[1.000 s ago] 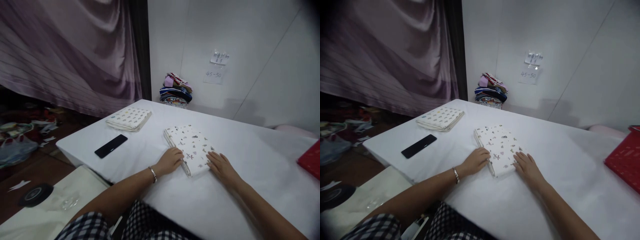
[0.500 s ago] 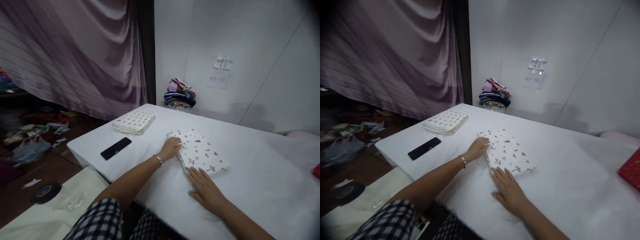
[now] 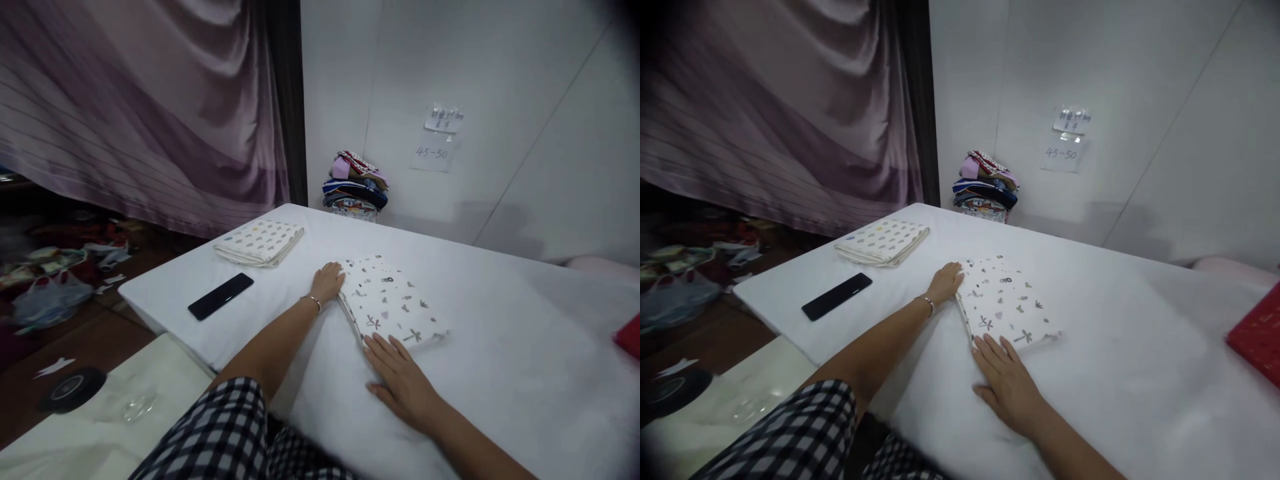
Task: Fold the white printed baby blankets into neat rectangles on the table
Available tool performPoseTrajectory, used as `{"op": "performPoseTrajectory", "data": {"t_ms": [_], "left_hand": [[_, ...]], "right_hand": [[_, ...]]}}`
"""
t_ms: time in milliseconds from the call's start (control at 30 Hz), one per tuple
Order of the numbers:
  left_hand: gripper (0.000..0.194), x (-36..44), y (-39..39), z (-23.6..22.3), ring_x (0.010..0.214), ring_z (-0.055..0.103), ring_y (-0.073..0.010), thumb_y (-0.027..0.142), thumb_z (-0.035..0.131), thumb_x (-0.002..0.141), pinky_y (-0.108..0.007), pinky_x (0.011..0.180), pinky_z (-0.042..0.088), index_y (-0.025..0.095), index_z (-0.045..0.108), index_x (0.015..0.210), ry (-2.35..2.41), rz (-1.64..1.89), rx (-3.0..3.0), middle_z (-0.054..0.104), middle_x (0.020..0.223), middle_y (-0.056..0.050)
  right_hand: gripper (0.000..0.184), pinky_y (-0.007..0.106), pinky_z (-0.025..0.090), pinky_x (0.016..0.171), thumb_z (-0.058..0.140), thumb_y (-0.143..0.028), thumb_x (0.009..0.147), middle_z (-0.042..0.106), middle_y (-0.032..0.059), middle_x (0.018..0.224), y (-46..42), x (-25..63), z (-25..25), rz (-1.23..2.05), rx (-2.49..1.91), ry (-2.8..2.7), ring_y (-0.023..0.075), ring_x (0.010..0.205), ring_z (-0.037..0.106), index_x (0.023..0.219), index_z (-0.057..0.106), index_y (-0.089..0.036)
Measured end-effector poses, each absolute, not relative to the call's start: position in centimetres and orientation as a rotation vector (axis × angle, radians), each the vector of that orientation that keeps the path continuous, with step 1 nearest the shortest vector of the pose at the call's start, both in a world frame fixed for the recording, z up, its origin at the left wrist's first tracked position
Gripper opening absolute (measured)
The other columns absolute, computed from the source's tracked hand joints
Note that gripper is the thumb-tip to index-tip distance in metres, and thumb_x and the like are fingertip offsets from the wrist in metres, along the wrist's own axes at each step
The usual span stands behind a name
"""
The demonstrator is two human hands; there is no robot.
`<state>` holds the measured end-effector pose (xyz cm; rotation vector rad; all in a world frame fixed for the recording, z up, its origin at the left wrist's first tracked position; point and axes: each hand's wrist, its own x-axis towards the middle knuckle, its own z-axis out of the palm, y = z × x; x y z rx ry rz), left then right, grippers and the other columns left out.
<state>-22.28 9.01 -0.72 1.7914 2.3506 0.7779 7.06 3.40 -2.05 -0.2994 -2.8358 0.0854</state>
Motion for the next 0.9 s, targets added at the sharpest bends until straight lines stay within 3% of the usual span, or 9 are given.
{"op": "performPoseTrajectory", "data": {"t_ms": [267, 367, 500, 733, 900], "left_hand": [[0.04, -23.2, 7.9, 0.5, 0.124, 0.043, -0.0203, 0.035, 0.041, 0.089, -0.032, 0.103, 0.033, 0.015, 0.052, 0.121, 2.359, 1.04, 1.47, 0.048, 0.135, -0.011], [0.033, -23.0, 5.9, 0.6, 0.097, 0.06, -0.0185, 0.034, 0.04, 0.088, -0.029, 0.084, 0.045, 0.015, 0.059, 0.107, 2.371, 1.121, 1.323, 0.064, 0.11, -0.009], [0.027, -22.0, 4.6, 0.9, 0.071, 0.061, -0.0146, 0.039, 0.048, 0.082, -0.023, 0.063, 0.045, 0.017, 0.062, 0.079, 2.321, 1.122, 1.238, 0.067, 0.077, -0.003], [0.041, -19.9, 5.4, 1.5, 0.063, 0.059, -0.018, 0.053, 0.058, 0.072, -0.025, 0.056, 0.039, 0.017, 0.056, 0.053, 2.286, 0.929, 1.171, 0.058, 0.053, -0.004], [0.033, -19.6, 5.8, 1.5, 0.072, 0.062, -0.0215, 0.043, 0.061, 0.069, -0.025, 0.058, 0.04, 0.017, 0.055, 0.049, 2.289, 0.853, 1.104, 0.06, 0.054, -0.006]], "right_hand": [[0.065, 0.05, 0.023, 0.111, 0.044, -0.032, 0.092, 0.024, 0.0063, 0.149, 3.4, 7.4, -1.6, 0.156, -0.295, -2.842, 0.0222, 0.138, 0.017, 0.147, 0.013, -0.02], [0.065, 0.05, 0.023, 0.111, 0.044, -0.033, 0.091, 0.024, 0.0062, 0.149, 3.4, 7.4, -1.5, 0.171, -0.291, -2.828, 0.0223, 0.138, 0.018, 0.147, 0.012, -0.021], [0.065, 0.049, 0.023, 0.111, 0.045, -0.035, 0.091, 0.026, 0.006, 0.148, 3.4, 7.4, -1.6, 0.185, -0.304, -2.804, 0.022, 0.137, 0.02, 0.147, 0.014, -0.023], [0.06, 0.05, 0.025, 0.11, 0.044, -0.032, 0.091, 0.029, 0.0063, 0.147, 3.3, 7.3, -1.7, 0.151, -0.31, -2.782, 0.0223, 0.137, 0.022, 0.146, 0.021, -0.023], [0.059, 0.049, 0.025, 0.109, 0.043, -0.031, 0.091, 0.029, 0.0065, 0.148, 3.2, 7.3, -1.8, 0.13, -0.292, -2.768, 0.0227, 0.137, 0.023, 0.146, 0.021, -0.025]]}}
